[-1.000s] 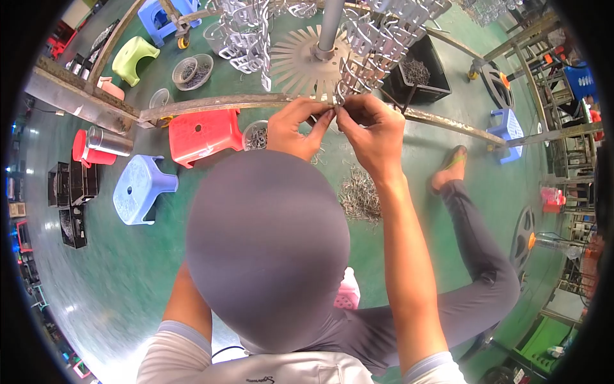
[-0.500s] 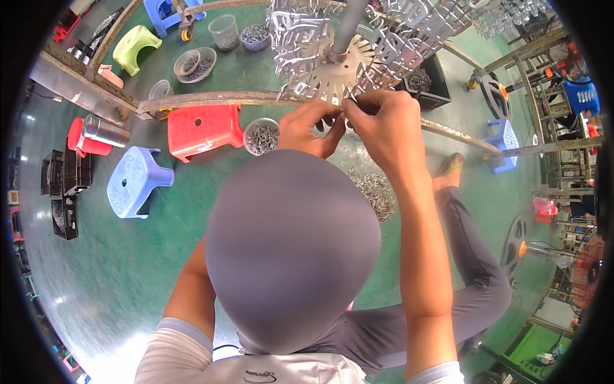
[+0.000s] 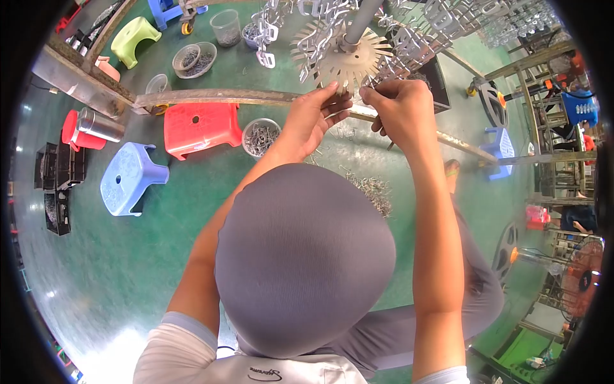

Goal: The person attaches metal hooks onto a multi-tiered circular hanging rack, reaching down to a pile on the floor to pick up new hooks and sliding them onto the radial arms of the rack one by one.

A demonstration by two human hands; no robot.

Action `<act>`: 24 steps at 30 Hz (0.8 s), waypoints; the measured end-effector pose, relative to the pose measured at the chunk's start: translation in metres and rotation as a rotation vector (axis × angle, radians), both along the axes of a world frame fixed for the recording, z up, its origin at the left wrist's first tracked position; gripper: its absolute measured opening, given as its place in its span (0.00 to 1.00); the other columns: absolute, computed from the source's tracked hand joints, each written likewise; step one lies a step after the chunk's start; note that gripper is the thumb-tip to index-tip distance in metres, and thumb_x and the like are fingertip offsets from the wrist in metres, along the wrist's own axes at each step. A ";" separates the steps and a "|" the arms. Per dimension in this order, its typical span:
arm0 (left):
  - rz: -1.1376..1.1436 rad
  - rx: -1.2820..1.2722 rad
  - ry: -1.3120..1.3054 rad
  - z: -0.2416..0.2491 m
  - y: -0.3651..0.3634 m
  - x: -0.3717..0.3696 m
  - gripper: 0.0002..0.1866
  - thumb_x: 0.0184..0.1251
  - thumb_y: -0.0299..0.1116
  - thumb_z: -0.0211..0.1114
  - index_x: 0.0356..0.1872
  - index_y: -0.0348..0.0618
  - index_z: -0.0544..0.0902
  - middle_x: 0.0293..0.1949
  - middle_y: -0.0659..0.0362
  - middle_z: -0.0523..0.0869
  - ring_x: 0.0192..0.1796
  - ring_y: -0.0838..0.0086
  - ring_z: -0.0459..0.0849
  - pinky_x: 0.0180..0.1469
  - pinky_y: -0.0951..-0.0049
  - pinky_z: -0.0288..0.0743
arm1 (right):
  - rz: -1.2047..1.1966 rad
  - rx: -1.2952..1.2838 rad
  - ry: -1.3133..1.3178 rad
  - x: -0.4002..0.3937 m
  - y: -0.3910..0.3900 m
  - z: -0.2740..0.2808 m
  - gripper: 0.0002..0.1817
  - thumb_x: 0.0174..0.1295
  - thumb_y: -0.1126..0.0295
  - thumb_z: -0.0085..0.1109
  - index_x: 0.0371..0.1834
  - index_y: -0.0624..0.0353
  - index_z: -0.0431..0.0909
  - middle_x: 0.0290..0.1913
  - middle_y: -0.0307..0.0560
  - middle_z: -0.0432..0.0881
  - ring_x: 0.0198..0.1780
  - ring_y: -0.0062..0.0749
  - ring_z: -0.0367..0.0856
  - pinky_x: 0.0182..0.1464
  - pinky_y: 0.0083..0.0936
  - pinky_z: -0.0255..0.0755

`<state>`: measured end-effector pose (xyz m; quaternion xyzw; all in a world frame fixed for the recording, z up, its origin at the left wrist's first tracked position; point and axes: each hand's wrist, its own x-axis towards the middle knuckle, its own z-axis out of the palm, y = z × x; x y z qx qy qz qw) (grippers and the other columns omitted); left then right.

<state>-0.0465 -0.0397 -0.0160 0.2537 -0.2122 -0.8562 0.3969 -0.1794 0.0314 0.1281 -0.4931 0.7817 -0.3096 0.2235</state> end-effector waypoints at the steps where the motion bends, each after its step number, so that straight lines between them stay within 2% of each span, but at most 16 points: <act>1: -0.008 0.021 0.005 -0.002 -0.006 -0.003 0.13 0.78 0.36 0.68 0.51 0.34 0.84 0.48 0.50 0.90 0.52 0.64 0.90 0.56 0.64 0.85 | -0.006 0.002 -0.016 -0.001 -0.001 0.000 0.14 0.64 0.65 0.70 0.39 0.69 0.92 0.21 0.51 0.87 0.21 0.30 0.88 0.32 0.31 0.81; 5: -0.059 0.031 -0.008 0.003 -0.014 -0.006 0.15 0.76 0.35 0.71 0.50 0.31 0.83 0.46 0.50 0.90 0.47 0.62 0.91 0.53 0.65 0.87 | -0.019 -0.033 0.083 -0.003 -0.002 -0.010 0.16 0.62 0.64 0.70 0.40 0.70 0.92 0.24 0.57 0.88 0.25 0.38 0.90 0.36 0.34 0.82; 10: -0.044 -0.002 -0.073 0.006 -0.016 -0.007 0.13 0.74 0.35 0.73 0.48 0.33 0.86 0.44 0.51 0.91 0.45 0.64 0.92 0.51 0.67 0.87 | -0.011 -0.061 0.129 -0.002 0.000 -0.015 0.17 0.61 0.63 0.70 0.40 0.70 0.92 0.26 0.62 0.89 0.31 0.46 0.92 0.41 0.37 0.83; 17: -0.017 -0.052 -0.077 0.005 -0.011 -0.007 0.13 0.74 0.35 0.74 0.47 0.34 0.88 0.42 0.53 0.92 0.44 0.66 0.91 0.51 0.67 0.87 | -0.026 -0.047 0.097 -0.001 0.004 -0.014 0.17 0.61 0.63 0.71 0.40 0.69 0.92 0.26 0.62 0.88 0.30 0.45 0.92 0.40 0.37 0.83; 24: -0.034 -0.097 0.023 -0.007 -0.011 -0.012 0.12 0.74 0.35 0.74 0.46 0.35 0.89 0.42 0.53 0.92 0.43 0.67 0.92 0.52 0.65 0.88 | -0.036 -0.055 0.076 -0.005 0.007 -0.019 0.17 0.61 0.63 0.71 0.41 0.69 0.92 0.28 0.63 0.89 0.31 0.46 0.92 0.41 0.38 0.82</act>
